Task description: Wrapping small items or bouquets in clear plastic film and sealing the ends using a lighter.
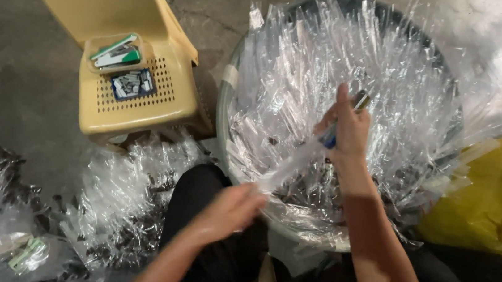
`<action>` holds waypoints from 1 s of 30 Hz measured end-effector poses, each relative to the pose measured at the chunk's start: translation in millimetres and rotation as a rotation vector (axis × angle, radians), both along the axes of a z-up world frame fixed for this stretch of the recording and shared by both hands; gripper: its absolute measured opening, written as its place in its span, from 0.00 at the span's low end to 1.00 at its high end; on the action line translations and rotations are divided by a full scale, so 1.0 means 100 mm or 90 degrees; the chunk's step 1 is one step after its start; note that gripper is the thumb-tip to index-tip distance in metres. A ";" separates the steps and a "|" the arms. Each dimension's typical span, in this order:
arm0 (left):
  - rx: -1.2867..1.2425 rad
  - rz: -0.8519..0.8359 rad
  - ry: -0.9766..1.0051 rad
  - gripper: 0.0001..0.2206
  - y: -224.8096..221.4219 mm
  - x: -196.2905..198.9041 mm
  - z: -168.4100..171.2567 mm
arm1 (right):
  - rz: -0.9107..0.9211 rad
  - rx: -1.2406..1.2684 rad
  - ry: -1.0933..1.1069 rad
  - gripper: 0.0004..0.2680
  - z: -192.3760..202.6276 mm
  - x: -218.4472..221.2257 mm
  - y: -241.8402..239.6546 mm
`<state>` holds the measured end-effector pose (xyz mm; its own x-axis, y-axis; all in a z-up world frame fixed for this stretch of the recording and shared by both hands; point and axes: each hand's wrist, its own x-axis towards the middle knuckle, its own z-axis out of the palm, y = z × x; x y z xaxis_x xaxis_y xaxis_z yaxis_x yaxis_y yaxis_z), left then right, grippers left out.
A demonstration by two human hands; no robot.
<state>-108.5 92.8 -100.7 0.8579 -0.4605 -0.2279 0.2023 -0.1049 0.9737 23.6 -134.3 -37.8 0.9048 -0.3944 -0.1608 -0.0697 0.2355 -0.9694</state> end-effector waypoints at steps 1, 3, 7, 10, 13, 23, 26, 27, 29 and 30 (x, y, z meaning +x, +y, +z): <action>0.000 0.002 0.005 0.14 0.32 -0.03 -0.25 | 0.002 0.000 0.005 0.21 0.02 -0.02 0.03; -0.320 0.221 0.319 0.12 0.97 -0.07 -0.76 | 0.004 0.018 0.039 0.14 0.08 -0.02 0.09; 0.260 0.663 0.223 0.12 1.58 -0.32 -0.47 | 0.207 -0.349 0.309 0.11 -0.16 -0.12 0.08; 0.454 0.684 0.140 0.26 2.05 -0.60 -1.31 | 0.355 -0.583 0.132 0.10 -0.71 -0.20 0.16; 0.804 0.426 0.295 0.31 2.12 -0.85 -2.00 | 0.409 -0.609 0.319 0.06 -0.88 -0.38 0.38; 0.327 0.554 -0.280 0.18 1.11 0.47 -0.95 | 0.237 -0.553 0.132 0.05 -1.30 -0.26 -0.21; 0.102 0.452 -0.159 0.18 0.32 1.29 -0.82 | 0.167 -0.394 0.191 0.09 -0.98 -0.17 -0.35; 0.058 0.414 -0.059 0.24 0.03 1.57 -0.93 | 0.121 -0.294 0.206 0.11 -0.86 -0.16 -0.37; 0.258 0.389 -0.124 0.27 -0.29 1.98 -1.24 | 0.095 -0.247 0.167 0.09 -0.88 -0.18 -0.42; 0.458 0.357 -0.188 0.31 -0.46 2.18 -1.39 | 0.069 -0.200 0.129 0.07 -0.88 -0.20 -0.45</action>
